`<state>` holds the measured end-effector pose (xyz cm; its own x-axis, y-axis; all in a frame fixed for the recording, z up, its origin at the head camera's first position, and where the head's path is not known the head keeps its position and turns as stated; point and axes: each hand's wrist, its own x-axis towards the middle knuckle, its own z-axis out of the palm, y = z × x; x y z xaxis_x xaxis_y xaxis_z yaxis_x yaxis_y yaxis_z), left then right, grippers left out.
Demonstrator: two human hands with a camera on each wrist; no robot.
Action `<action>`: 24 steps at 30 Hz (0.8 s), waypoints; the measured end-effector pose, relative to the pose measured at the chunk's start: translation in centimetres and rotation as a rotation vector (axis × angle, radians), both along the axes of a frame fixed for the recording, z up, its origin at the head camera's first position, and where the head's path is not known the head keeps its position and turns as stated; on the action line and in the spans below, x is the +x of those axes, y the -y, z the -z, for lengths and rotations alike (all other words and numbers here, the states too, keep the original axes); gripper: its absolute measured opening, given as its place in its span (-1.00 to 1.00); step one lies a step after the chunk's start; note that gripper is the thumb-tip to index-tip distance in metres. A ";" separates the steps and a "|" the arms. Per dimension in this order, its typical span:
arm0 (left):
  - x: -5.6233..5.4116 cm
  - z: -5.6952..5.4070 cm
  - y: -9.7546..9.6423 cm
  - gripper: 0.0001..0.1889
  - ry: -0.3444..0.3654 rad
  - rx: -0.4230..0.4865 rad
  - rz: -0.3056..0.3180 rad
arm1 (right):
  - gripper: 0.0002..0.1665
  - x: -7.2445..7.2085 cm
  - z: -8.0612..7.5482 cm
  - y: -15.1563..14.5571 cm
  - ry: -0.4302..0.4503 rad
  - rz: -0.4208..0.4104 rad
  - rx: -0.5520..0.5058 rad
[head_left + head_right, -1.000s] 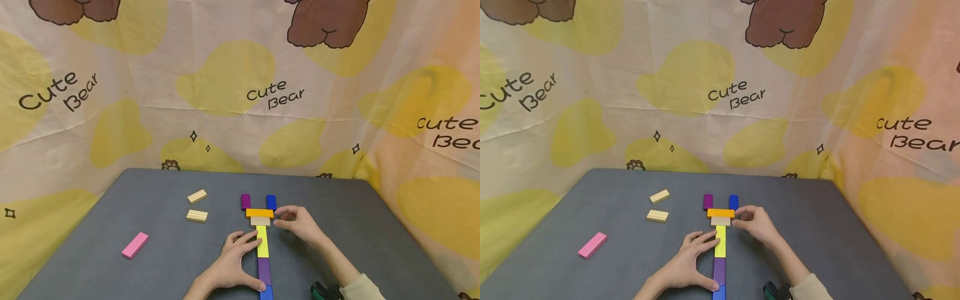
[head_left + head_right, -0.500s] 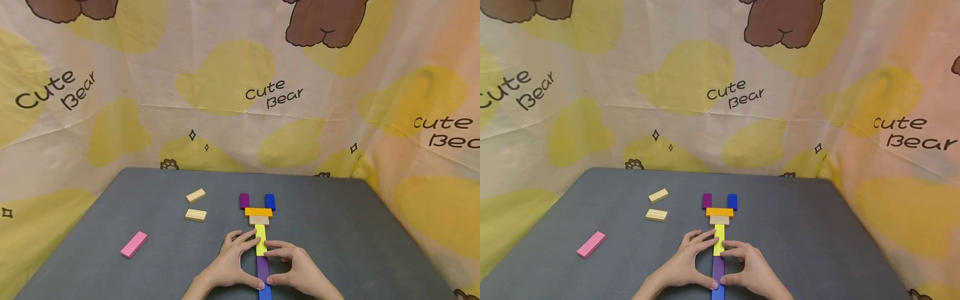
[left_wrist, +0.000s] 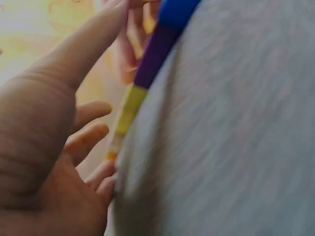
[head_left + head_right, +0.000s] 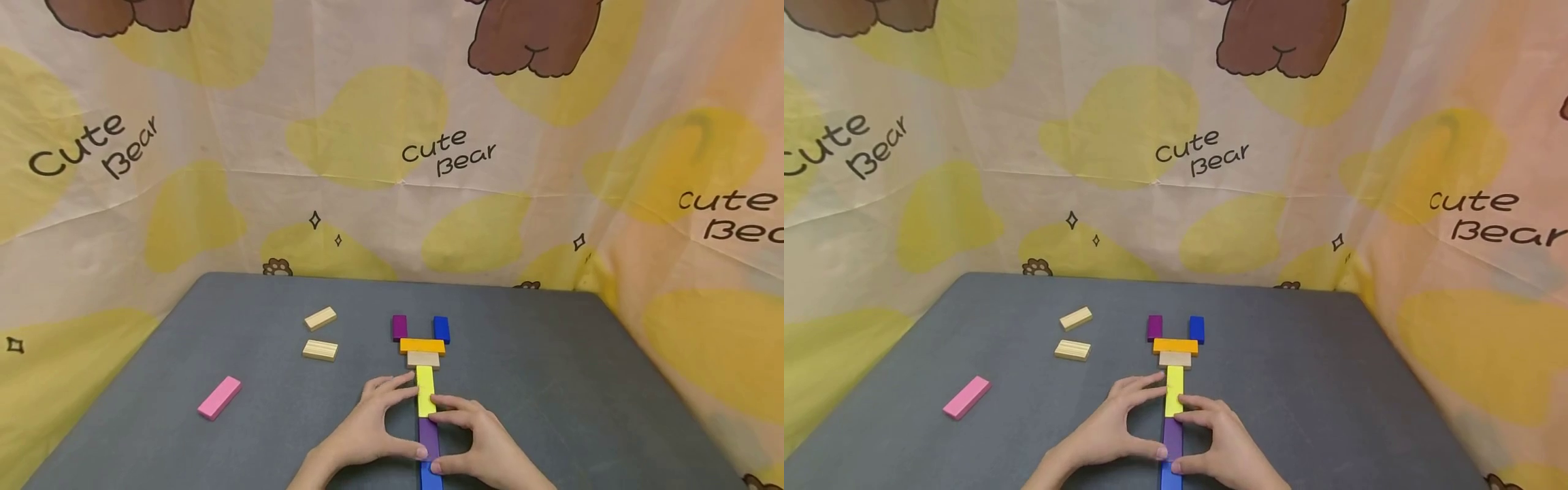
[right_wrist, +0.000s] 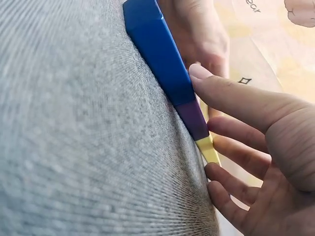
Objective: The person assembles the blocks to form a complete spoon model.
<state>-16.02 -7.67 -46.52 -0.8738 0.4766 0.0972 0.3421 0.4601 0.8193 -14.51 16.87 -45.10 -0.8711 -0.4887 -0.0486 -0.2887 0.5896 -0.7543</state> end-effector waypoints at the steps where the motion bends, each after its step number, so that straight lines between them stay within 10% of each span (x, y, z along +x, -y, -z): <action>1: 0.0 -0.3 0.4 -0.17 -0.014 0.011 -0.028 | -0.29 0.0 0.0 0.0 0.005 0.007 0.003; 12: 1.6 -2.1 12.1 -0.48 -0.382 0.074 -0.670 | -0.28 0.3 0.0 0.1 0.006 0.036 0.015; 18: 3.6 -2.0 19.0 -0.37 -0.157 -0.042 -0.924 | -0.28 0.2 0.0 0.0 -0.006 0.035 0.014; 24: 4.7 -1.2 22.3 -0.15 0.047 -0.132 -0.889 | -0.27 0.2 0.2 -0.1 -0.028 0.013 -0.004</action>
